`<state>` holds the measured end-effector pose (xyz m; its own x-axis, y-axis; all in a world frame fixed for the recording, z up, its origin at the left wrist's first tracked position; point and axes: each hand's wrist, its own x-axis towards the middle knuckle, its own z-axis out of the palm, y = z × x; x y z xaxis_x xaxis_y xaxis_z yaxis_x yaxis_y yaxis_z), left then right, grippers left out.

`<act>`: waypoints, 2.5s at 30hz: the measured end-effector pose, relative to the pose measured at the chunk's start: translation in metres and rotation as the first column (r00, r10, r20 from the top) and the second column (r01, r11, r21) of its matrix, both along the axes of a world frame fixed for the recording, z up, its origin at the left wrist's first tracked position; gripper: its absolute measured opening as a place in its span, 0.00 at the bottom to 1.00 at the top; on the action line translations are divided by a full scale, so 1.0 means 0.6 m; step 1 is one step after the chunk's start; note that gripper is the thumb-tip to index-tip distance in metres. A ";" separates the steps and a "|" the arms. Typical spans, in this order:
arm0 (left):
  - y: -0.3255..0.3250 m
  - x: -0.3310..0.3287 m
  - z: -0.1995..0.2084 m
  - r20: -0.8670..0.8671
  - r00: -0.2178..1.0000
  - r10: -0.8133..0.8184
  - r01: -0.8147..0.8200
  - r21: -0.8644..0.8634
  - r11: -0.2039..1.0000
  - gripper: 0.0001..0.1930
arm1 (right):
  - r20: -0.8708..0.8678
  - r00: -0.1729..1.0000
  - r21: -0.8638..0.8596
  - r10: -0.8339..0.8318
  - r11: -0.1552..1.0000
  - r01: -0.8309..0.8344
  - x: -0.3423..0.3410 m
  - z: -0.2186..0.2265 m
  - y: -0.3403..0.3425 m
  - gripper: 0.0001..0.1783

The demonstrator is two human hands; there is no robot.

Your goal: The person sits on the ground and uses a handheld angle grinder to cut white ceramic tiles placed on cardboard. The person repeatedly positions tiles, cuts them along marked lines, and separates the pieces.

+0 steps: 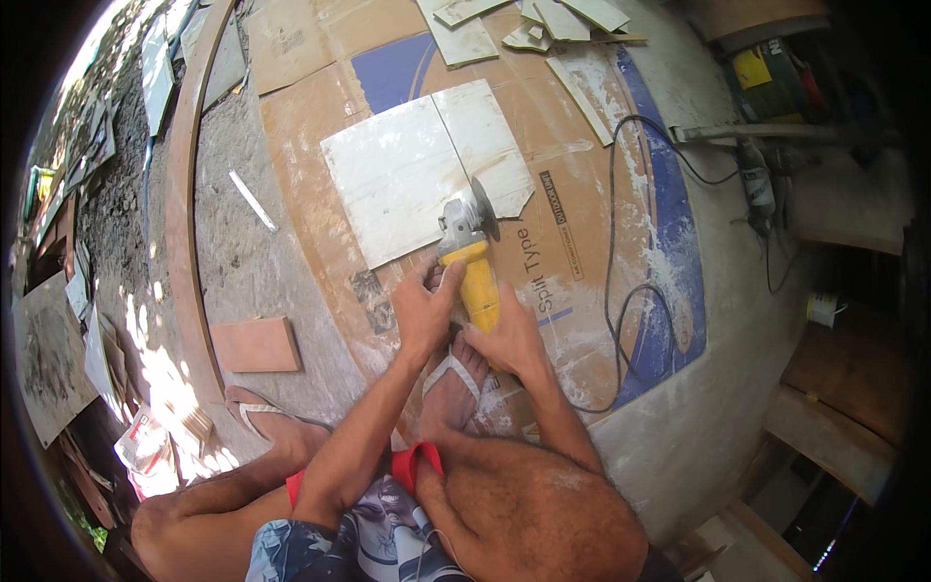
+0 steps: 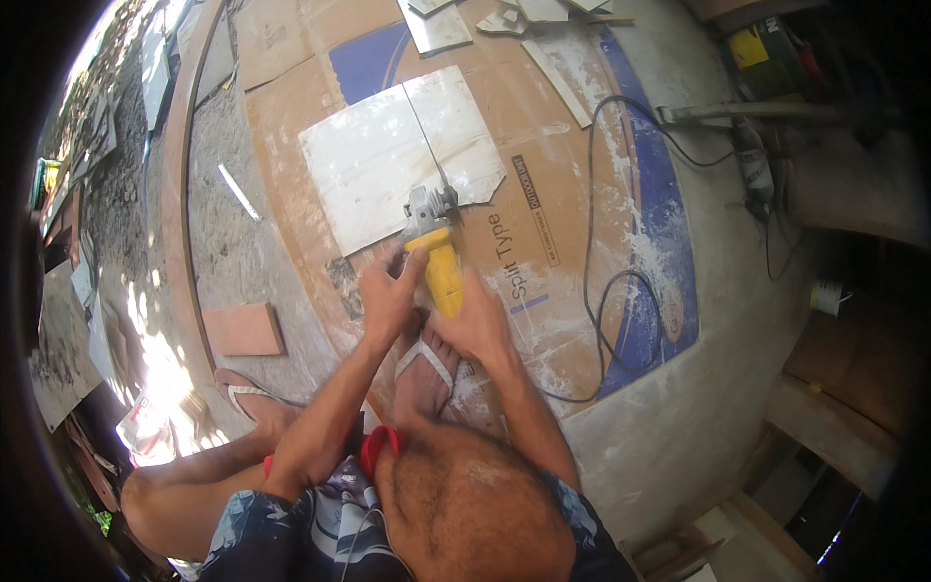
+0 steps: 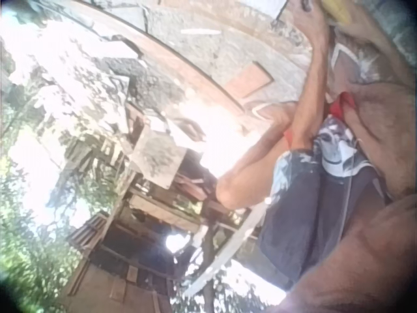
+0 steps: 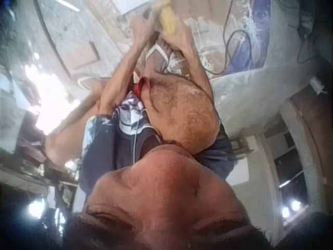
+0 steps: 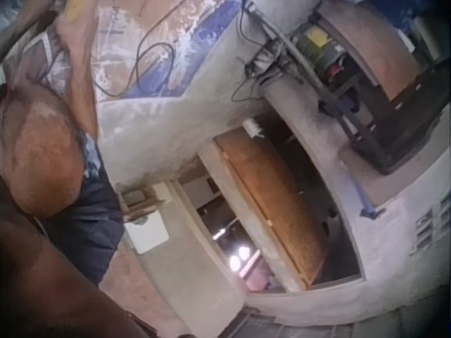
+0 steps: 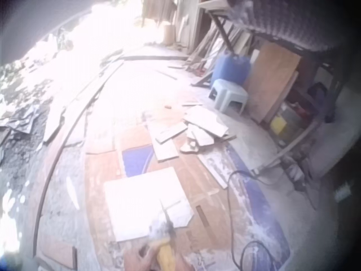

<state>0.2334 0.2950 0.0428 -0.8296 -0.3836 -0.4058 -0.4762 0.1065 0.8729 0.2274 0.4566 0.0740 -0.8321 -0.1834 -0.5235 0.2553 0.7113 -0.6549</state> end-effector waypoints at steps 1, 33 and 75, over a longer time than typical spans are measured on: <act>0.003 0.004 0.005 -0.008 1.000 0.007 -0.007 0.013 1.000 0.29 | -0.002 1.000 -0.011 -0.001 1.000 0.001 0.004 0.001 0.003 0.38; -0.060 -0.459 -0.024 0.299 0.545 -0.783 0.599 -0.793 0.113 0.86 | -0.365 0.727 -0.029 -0.582 0.787 0.616 0.063 -0.098 0.157 0.39; -0.404 -0.255 0.022 0.551 0.405 -0.729 0.783 -0.621 -0.034 0.91 | -0.377 0.718 0.027 -0.585 0.768 0.640 0.069 -0.103 0.153 0.34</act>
